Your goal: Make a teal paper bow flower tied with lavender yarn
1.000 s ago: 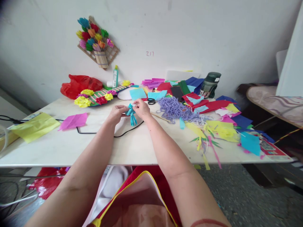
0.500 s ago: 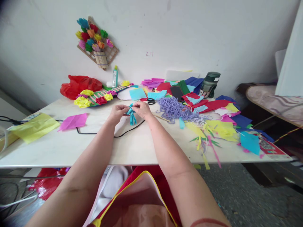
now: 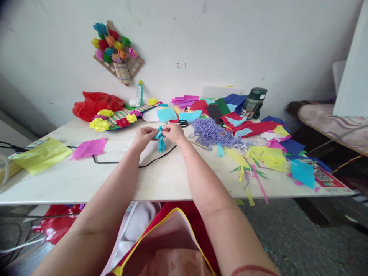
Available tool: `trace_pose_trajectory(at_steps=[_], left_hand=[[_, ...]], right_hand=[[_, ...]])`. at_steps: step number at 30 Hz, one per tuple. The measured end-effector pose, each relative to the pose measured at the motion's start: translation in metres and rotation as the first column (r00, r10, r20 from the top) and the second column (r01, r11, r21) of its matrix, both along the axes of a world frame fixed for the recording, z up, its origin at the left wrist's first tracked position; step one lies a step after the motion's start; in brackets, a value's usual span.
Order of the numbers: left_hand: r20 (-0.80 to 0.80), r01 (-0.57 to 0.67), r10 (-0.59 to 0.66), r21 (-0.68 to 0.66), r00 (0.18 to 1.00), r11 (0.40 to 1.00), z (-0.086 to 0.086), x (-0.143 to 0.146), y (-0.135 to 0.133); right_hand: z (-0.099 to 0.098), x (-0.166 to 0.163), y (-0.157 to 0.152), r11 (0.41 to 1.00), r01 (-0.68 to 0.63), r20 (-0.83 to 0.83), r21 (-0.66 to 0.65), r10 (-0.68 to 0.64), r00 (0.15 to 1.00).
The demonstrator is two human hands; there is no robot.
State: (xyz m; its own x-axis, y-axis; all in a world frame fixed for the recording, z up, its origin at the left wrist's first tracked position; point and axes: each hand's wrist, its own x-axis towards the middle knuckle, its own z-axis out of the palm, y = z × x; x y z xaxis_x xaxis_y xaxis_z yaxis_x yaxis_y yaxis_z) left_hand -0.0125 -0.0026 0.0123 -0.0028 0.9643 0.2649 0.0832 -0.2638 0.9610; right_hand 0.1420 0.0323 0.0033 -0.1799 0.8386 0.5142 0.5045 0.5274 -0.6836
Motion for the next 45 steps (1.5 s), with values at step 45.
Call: trace_pose_trajectory(at_steps=[45], left_hand=[[0.118,0.084,-0.077,-0.056,0.99,0.995,-0.0034,-0.0055,0.0007]], right_hand=[[0.0012,-0.0021,-0.002,0.992,-0.125,-0.238,-0.035,0.114,0.964]])
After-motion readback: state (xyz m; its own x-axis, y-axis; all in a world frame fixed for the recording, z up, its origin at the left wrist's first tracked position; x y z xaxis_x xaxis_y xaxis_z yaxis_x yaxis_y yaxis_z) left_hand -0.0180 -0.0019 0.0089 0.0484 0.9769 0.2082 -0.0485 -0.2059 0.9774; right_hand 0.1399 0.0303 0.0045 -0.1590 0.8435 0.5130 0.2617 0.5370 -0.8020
